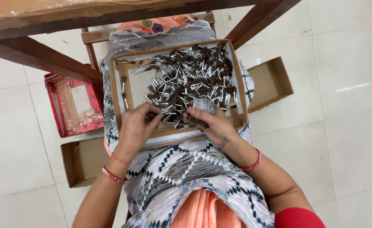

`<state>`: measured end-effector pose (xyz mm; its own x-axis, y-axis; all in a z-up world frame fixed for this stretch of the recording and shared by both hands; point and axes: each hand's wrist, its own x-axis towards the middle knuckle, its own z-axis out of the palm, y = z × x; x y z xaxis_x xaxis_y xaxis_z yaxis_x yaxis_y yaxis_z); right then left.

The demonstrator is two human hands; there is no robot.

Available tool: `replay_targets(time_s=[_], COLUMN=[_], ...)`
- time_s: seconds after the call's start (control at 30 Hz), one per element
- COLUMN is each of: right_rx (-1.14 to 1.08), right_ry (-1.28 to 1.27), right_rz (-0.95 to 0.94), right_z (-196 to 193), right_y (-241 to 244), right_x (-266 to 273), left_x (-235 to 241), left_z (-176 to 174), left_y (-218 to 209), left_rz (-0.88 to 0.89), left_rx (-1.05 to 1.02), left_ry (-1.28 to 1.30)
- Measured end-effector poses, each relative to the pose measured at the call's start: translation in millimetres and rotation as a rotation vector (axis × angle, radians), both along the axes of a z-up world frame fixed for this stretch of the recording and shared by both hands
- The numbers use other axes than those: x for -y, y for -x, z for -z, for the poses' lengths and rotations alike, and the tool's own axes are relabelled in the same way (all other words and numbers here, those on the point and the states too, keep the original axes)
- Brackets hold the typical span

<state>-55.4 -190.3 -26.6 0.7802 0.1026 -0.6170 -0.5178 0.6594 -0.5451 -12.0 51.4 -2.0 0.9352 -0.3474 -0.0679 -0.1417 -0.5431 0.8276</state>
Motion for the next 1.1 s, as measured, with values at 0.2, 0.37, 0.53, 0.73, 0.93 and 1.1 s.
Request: replay_targets(time_s=[0.2,0.37,0.53,0.73,0.93,1.1], right_rx=[0.187,0.172,0.142,0.065,0.103,0.208], right_ry=[0.006,-0.007,0.02,-0.007,0.009,-0.017], right_rz=[-0.094,0.002,0.073,0.041,-0.055,-0.261], right_z=[3.7,2.1,14.1,8.8,2.7,4.1], right_y=[4.2,-5.3,-10.3,-13.0,-11.7,-9.2], right_x=[-15.2,-26.8,-17.9,-12.1,-12.0,-13.1], left_x=[33.1,47.7,33.6,12.7,18.3,29.5], left_z=[-39.0,-41.3,-47.8,-65.3,-76.0,-70.7], left_y=[18.0,26.7,26.8,8.2,-9.5,-17.1], left_rz=[-0.184,-0.105,-0.131,-0.06,0.158,0.194], left_rx=[-0.108,0.177,0.159,0.269,0.276,0.198], left_ry=[0.194,0.167,0.073,-0.005,-0.021,-0.031])
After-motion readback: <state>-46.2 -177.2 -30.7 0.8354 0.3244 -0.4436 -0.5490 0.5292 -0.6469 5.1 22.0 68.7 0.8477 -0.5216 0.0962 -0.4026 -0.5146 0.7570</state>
